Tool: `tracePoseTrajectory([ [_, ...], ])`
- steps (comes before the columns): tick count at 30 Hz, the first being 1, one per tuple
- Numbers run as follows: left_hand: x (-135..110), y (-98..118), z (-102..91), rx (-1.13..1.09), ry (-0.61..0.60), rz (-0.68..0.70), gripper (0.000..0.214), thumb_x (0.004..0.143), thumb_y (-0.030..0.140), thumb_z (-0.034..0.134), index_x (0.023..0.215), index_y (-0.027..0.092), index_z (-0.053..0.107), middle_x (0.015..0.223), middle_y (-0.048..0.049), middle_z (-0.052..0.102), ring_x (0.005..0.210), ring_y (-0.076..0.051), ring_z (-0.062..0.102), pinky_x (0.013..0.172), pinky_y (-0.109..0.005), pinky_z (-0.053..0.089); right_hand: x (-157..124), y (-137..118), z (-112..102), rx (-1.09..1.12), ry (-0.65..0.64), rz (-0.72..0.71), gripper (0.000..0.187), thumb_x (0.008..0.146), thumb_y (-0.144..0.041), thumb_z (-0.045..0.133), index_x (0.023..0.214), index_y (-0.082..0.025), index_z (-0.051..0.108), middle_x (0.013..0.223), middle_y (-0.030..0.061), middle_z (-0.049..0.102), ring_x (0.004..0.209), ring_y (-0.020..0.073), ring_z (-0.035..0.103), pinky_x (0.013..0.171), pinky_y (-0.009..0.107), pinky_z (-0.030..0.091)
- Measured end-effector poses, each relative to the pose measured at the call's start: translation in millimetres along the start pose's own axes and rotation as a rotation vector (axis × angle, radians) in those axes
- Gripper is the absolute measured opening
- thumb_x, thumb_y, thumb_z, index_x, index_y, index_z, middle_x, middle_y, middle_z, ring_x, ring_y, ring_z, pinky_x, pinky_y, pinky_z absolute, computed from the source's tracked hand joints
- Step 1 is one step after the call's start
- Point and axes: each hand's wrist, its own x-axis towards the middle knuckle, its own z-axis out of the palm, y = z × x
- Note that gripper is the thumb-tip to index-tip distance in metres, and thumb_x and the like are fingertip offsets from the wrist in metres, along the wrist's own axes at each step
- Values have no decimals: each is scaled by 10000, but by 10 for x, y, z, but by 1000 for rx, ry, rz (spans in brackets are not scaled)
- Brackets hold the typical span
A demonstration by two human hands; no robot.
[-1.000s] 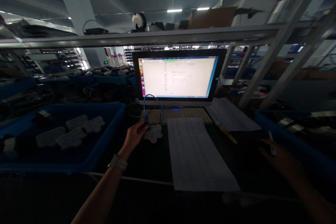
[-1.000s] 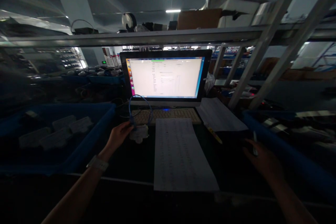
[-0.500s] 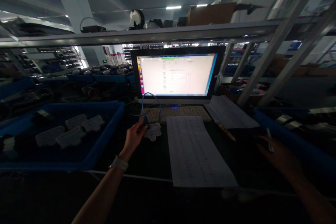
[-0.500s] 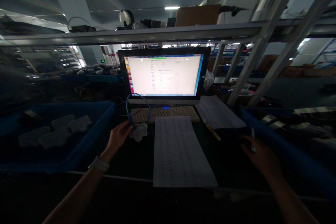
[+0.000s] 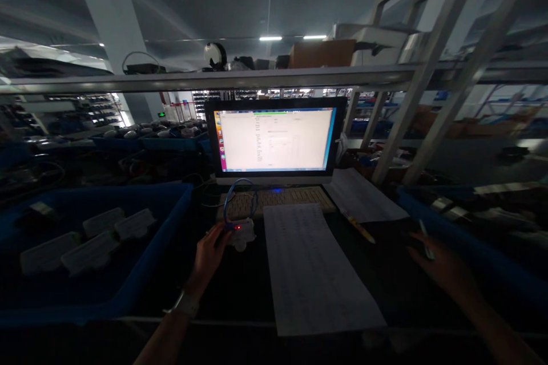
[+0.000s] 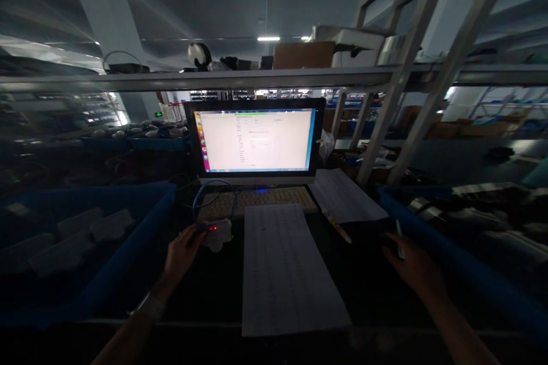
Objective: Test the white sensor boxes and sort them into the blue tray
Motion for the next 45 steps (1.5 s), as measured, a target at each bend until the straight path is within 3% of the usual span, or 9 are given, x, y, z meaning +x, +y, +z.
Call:
tracePoseTrajectory([
  [10, -27, -98, 52, -4, 43, 52, 321, 860, 464, 509, 965, 216, 683, 1009, -56, 729, 928, -214, 692, 821, -332, 572, 5, -4, -35, 2, -3, -25, 466, 725, -520, 464, 1035, -220, 642, 1148, 116, 669, 1043, 319, 632, 876, 450, 511],
  [14, -34, -134, 62, 5, 39, 82, 335, 861, 467, 511, 990, 210, 684, 1023, -63, 726, 936, -215, 691, 831, -330, 570, 13, 57, 12, 0, 65, -68, 463, 723, -523, 478, 1028, -221, 650, 1131, 105, 677, 1035, 324, 636, 861, 476, 519],
  [24, -40, -110, 87, -13, 87, 132, 280, 876, 400, 515, 982, 204, 683, 999, -60, 731, 903, -206, 700, 799, -310, 583, 48, 137, 65, 39, 48, -64, 458, 707, -529, 494, 1001, -218, 656, 1091, 104, 694, 996, 320, 652, 841, 464, 538],
  [29, -46, -124, 110, -12, 126, 152, 285, 875, 408, 519, 969, 195, 683, 979, -59, 736, 878, -201, 705, 777, -302, 587, 56, 188, 86, 38, 64, -129, 433, 709, -516, 508, 995, -228, 659, 1065, 89, 703, 965, 324, 661, 799, 463, 553],
  [45, -42, -104, 89, -17, 93, 115, 311, 877, 429, 499, 964, 196, 686, 988, -64, 733, 893, -206, 702, 785, -308, 583, 49, 182, 72, 35, 34, -114, 424, 716, -511, 506, 997, -240, 672, 1077, 82, 701, 969, 321, 660, 805, 459, 550],
])
